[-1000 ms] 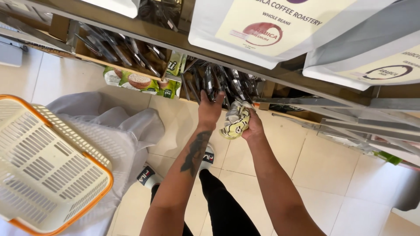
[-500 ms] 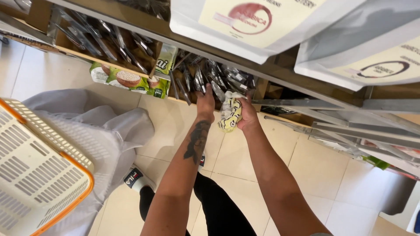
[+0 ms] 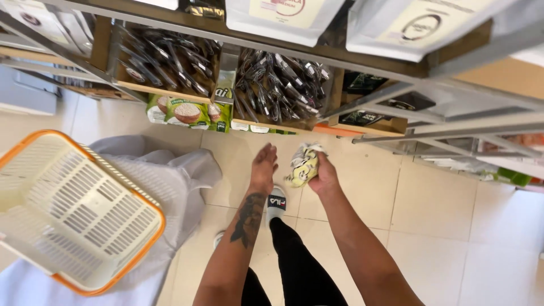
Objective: Wiping bags of rice substitute with a cloth and placing them into a shopping basket.
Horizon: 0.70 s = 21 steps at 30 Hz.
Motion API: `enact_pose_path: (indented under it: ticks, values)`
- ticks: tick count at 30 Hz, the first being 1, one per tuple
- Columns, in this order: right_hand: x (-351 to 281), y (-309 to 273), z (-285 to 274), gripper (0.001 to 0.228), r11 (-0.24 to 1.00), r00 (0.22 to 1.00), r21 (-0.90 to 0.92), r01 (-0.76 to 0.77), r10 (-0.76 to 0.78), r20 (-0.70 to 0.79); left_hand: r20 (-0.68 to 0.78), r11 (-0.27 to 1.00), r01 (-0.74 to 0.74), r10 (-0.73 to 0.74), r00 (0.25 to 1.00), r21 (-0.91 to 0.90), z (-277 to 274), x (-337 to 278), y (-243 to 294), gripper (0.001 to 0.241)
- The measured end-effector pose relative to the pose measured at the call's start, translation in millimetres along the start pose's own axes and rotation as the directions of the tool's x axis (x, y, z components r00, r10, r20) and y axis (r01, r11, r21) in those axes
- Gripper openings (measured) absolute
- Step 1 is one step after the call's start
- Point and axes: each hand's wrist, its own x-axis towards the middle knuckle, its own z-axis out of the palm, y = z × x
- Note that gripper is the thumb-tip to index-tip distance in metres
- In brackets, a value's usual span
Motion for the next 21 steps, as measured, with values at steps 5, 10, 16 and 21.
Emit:
enact_pose_path:
  ticks: [5, 10, 16, 21]
  values:
    - [-114, 96, 9, 0.044, 0.998, 0.961, -0.064, 0.019, -0.001, 0.276, 0.077, 0.986, 0.151, -0.146, 0.986, -0.064, -53, -103, -14, 0.053]
    - [-233, 172, 30, 0.080, 0.883, 0.849, -0.332, 0.331, -0.125, 0.514, 0.222, 0.957, 0.179, -0.128, 0.967, -0.228, -130, -188, 8, 0.046]
    - [-337, 184, 44, 0.075, 0.239, 0.655, -0.610, 0.756, -0.290, 0.698, 0.311, 0.971, 0.143, -0.078, 0.947, -0.190, -188, -288, 50, 0.042]
    - [-377, 167, 32, 0.064, 0.447, 0.705, -0.550, 0.705, -0.362, 0.610, 0.249, 0.984, 0.177, -0.164, 0.955, -0.031, -187, -371, 97, 0.044]
